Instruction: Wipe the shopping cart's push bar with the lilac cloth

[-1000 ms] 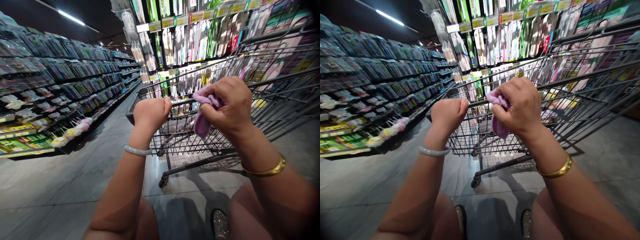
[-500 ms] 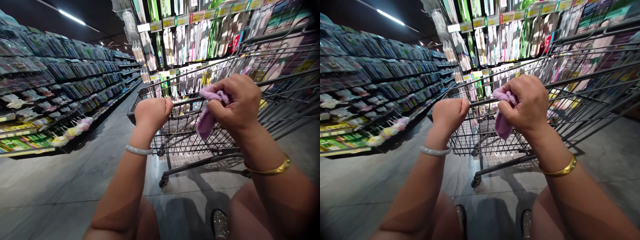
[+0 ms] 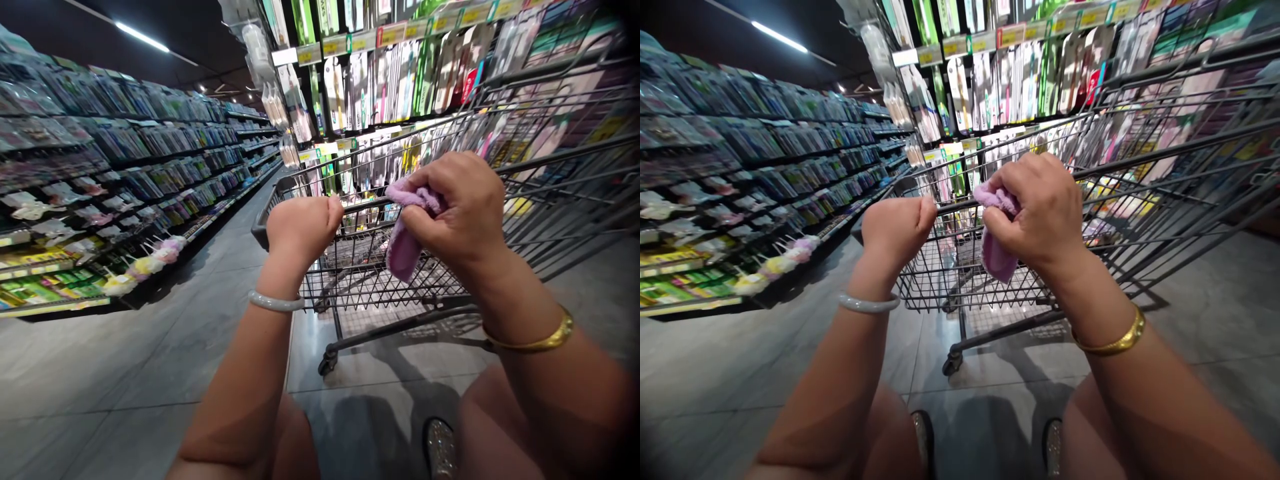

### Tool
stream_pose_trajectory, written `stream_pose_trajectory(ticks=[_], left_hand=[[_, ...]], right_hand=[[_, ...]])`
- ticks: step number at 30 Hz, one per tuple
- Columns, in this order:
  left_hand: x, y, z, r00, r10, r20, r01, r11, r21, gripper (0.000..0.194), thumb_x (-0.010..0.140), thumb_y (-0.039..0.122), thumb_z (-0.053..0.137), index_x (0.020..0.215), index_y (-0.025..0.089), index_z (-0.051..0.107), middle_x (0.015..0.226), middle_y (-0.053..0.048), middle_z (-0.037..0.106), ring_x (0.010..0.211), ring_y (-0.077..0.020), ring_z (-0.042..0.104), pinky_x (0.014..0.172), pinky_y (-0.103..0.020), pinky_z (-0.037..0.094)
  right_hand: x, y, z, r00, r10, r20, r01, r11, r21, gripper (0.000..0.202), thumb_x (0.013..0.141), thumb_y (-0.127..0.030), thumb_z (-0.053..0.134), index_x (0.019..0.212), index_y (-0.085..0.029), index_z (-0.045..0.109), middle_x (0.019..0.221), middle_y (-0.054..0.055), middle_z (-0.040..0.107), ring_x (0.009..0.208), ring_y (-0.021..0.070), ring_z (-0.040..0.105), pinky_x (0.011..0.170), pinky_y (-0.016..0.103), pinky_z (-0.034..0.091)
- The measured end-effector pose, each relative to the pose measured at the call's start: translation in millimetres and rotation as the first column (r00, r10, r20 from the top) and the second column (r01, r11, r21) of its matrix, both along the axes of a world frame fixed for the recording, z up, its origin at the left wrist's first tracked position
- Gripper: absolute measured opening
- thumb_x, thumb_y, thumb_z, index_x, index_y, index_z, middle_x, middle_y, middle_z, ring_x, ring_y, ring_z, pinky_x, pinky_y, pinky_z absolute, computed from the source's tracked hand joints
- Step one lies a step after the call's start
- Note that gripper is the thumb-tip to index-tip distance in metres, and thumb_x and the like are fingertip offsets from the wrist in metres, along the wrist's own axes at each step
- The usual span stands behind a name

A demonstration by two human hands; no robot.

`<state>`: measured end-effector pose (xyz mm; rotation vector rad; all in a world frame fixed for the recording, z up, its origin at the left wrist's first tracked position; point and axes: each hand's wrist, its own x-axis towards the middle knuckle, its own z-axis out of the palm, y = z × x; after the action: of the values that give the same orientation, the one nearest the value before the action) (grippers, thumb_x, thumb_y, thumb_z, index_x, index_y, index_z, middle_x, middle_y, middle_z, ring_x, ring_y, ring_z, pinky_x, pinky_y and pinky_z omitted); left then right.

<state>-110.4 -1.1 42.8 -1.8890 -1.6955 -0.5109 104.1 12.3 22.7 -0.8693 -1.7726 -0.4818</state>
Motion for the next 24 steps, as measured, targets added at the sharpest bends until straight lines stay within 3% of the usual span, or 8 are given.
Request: stream_pose_trajectory(ticks=[18,24], left_hand=[[-0.1,0.4,-1.6,1.0,-0.009,0.007,0.009,1.0,0.02,0.064,0.097,0.04,0.017,0.069,0.018,0.069,0.068,-0.011,0.067,0.06,-0.0188,0.055,0.054,-0.033,0.018],[1.2,-0.9,0.1,1.0,0.001,0.007,-0.001,1.0,0.004,0.063,0.097,0.041,0.018,0.067,0.018,0.068,0.067,-0.011,0.067,0.057,-0.0184,0.053,0.053,-0.033,0.017]], right_hand=[[-3.4,4.1,-8.2,1.0,0.01,0.003,-0.01,0.998,0.068,0.013,0.077,-0.029,0.06,0.09,-0.025,0.062,0.091,0.007,0.066,0.089,0.0265,0.059,0.078,0.047,0.046],[-4.1,1.6,-8.0,1.0,0.016,0.01,-0.016,1.0,0.026,0.013,0.079,-0.028,0.058,0.092,-0.029,0.062,0.096,0.005,0.066,0.095,0.028,0.06,0.083,0.049,0.045]])
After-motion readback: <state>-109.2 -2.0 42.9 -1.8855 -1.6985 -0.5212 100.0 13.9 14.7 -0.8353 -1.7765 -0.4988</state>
